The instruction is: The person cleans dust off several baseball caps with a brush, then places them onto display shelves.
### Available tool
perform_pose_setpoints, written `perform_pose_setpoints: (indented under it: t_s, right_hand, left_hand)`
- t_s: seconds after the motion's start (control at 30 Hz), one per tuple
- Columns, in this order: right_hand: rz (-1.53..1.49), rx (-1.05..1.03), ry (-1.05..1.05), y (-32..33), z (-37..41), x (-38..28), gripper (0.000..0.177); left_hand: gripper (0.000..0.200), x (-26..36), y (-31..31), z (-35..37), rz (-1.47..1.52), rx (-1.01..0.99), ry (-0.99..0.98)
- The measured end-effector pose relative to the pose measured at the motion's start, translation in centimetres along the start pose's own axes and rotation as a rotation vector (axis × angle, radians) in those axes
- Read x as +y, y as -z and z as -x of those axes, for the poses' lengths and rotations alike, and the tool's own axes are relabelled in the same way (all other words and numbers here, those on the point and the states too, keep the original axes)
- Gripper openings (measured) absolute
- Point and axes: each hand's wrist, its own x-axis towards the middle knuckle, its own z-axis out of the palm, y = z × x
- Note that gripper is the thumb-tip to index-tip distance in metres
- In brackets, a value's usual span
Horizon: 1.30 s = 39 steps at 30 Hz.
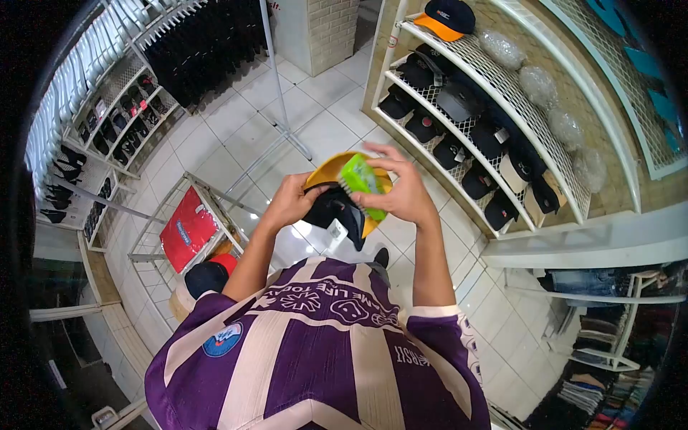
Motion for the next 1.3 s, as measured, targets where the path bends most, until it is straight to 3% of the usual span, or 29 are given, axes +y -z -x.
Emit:
perform_pose_setpoints:
  t_s: [0.03,0.07,0.1,0.17,0.2,0.27,0.37,0.43,0.5,0.57,0.63,0.7,0.77,0.83,0.9,1.07,1.23,1.3]
  right_hand:
    - [0.141,0.222,0.117,0.0,0.0,0.0,0.054]
    - [0.139,0.340,0.052,-0.5,0.1,-0.3,0.057]
    - [0.137,0.337,0.051,-1.4,0.0,-0.8,0.057]
    - [0.317,0.551,-0.220,-3.7,-0.3,-1.8,0.063]
    - [0.553,0.589,-0.111,-4.9,-0.6,-0.5,0.066]
    - [0.548,0.625,-0.112,-7.5,-0.9,0.8,0.064]
    - [0.300,0.536,0.022,-10.1,-0.9,-0.8,0.057]
    - [0.341,0.494,0.018,-9.3,-1.0,-0.2,0.057]
    - [0.852,0.579,-0.150,-7.0,-1.2,1.6,0.058]
    - [0.850,0.581,-0.263,-6.8,-1.0,2.2,0.060]
    - [0.554,0.638,-0.122,-9.5,-0.9,2.8,0.058]
    - [0.472,0.631,-0.026,-10.7,-1.0,3.1,0.059]
    - [0.622,0.605,-0.103,-8.1,-0.5,3.9,0.060]
    - [0.831,0.552,-0.281,-5.1,1.1,7.0,0.060]
    - [0.858,0.554,-0.367,-2.1,2.8,8.5,0.060]
    - [0.541,0.798,-0.299,4.2,4.2,6.8,0.054]
    - [0.626,0.762,-0.164,12.2,2.4,7.1,0.051]
    - [0.716,0.755,-0.145,16.5,1.6,8.6,0.049]
  left_hand:
    - [0.025,-0.2,-0.3,0.1,0.000,0.006,-0.003]
    - [0.025,-0.2,-0.7,0.4,0.009,0.088,0.037]
    - [0.024,-0.3,-1.2,0.8,0.018,0.165,0.080]
    - [0.024,-1.0,-2.4,1.2,0.052,0.176,0.083]
    - [0.024,-0.5,-2.8,1.3,0.102,0.155,0.049]
    - [0.021,2.4,-2.7,1.5,0.059,0.067,0.088]
    - [0.026,0.4,-3.5,1.1,0.077,0.096,0.110]
    - [0.026,-1.4,-3.8,0.9,0.133,0.089,0.131]
    - [0.027,-1.2,-4.2,0.9,0.314,0.125,0.149]
    - [0.027,-0.1,-4.1,1.2,0.286,0.131,0.178]
    - [0.026,0.4,-4.2,1.0,0.142,0.161,0.109]
    - [0.024,0.3,-4.4,0.8,0.209,0.197,0.151]
    - [0.022,-1.5,-4.3,0.3,0.498,0.282,0.094]
    - [0.022,-1.6,-3.3,0.4,0.444,0.243,0.154]
    - [0.021,-1.4,-3.0,-0.4,0.529,0.410,0.180]
    - [0.029,-1.1,-4.2,-4.2,0.627,0.242,0.210]
    - [0.031,0.7,-7.5,-8.9,0.926,0.050,0.342]
    - [0.029,2.4,-8.3,-11.0,1.075,0.002,0.482]
